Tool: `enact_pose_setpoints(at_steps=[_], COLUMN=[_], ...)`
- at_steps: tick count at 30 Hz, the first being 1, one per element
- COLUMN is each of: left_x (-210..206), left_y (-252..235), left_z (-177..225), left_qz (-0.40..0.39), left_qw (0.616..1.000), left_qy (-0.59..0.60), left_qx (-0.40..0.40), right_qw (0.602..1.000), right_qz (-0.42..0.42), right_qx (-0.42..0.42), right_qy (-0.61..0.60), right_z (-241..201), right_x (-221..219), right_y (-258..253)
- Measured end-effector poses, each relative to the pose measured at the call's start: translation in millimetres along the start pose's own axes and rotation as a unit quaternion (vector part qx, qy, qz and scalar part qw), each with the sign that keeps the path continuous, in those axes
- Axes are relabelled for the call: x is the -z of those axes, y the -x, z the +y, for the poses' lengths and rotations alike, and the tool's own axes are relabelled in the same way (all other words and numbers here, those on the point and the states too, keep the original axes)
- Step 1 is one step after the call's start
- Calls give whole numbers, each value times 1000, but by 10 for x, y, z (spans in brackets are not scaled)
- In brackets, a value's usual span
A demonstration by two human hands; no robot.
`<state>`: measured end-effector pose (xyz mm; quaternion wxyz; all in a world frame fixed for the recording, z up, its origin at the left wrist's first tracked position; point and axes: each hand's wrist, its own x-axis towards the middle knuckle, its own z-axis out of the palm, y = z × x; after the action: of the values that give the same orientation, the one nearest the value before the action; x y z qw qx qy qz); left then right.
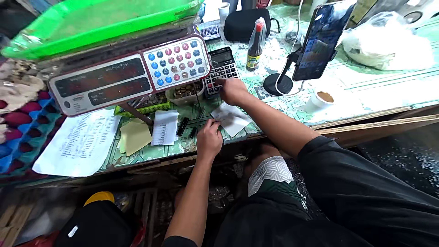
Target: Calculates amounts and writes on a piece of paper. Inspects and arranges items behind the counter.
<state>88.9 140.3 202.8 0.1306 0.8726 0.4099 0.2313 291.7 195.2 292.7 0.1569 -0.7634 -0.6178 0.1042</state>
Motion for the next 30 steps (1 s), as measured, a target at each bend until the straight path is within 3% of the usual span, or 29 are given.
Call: enact_pose_setpoints(at_steps=[9,14,16,19,22,26,30], left_x=[13,6,8,32,192,550,500], left_y=[0,2,1,15,9,-125,-169], left_z=[11,9,21,36,30,-51,-196], left_qz=[-8,4,9,32,53,-66,-91], left_qw=[1000,1000,1000,999,996,970,966], left_qy=[-10,-14,-13,21,-2,-141,-162], left_qx=[4,-5,-11,9,73,186,180], right_qw=[999,994,994,994,985,979,978], right_qz=[-15,82,70,56,130,145,134], right_qx=[43,-40,-73,-72,-41,-9,4], right_qy=[-2,-55,-44,-52,-104,-143,-158], right_z=[-107,135,259,356,399,594,665], right_x=[-19,99,55,42,148,34,-22], right_y=[132,400,483,577,852,1235,1413])
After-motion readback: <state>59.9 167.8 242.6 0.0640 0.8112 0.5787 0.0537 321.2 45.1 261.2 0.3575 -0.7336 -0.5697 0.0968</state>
